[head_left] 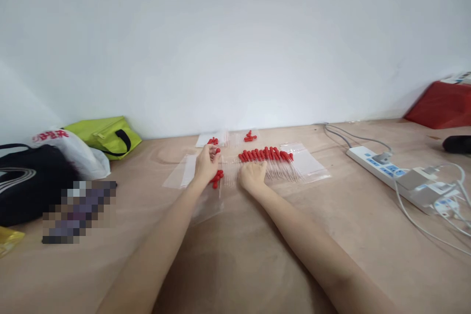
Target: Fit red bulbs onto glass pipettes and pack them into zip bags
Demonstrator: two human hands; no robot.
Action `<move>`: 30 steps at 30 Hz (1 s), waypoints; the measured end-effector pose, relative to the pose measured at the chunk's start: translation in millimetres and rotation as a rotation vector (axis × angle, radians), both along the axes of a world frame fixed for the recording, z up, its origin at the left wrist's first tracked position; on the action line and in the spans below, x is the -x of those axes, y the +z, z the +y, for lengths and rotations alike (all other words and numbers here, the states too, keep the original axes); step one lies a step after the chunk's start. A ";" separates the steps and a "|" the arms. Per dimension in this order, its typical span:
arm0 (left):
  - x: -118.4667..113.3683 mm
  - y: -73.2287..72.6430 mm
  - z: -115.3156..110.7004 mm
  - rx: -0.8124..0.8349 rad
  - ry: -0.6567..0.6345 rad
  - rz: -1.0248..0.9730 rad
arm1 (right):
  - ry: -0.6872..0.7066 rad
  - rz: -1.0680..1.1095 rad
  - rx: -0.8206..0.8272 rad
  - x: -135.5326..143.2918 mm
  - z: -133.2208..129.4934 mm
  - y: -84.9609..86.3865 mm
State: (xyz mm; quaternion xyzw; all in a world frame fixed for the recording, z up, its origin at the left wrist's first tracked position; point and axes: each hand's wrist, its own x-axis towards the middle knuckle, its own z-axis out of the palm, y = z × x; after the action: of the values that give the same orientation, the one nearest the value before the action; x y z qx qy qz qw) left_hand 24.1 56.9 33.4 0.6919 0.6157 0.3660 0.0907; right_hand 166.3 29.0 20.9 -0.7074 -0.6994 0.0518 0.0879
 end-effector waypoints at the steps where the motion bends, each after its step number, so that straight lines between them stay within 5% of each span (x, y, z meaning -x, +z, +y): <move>1: -5.0 -1.8 -14.1 -0.019 -0.030 -0.034 | 0.004 0.000 -0.034 -2.3 -2.2 -0.9; 6: -22.8 -23.6 -86.4 0.060 -0.404 -0.361 | 0.163 0.121 -0.328 -43.3 -23.6 -19.3; 9: -26.2 -34.1 -109.1 0.176 -0.458 -0.456 | 0.368 0.326 -0.436 -77.8 -40.2 -35.8; 13: -26.5 -38.9 -112.6 0.219 -0.483 -0.484 | 0.544 0.486 -0.494 -102.2 -55.8 -43.7; 18: -24.3 -40.0 -109.0 0.216 -0.421 -0.428 | 0.681 0.492 -0.428 -95.9 -62.1 -36.0; 30: -22.8 -34.7 -109.9 0.090 -0.395 -0.208 | 0.760 0.395 -0.374 -88.5 -69.4 -32.8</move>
State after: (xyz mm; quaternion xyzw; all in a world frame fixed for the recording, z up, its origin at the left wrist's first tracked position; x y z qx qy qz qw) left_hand 46.9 -53.0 -1.3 0.7528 0.4715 0.3826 0.2542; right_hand 254.8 -40.5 -11.9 -0.3497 -0.8761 0.0871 0.3204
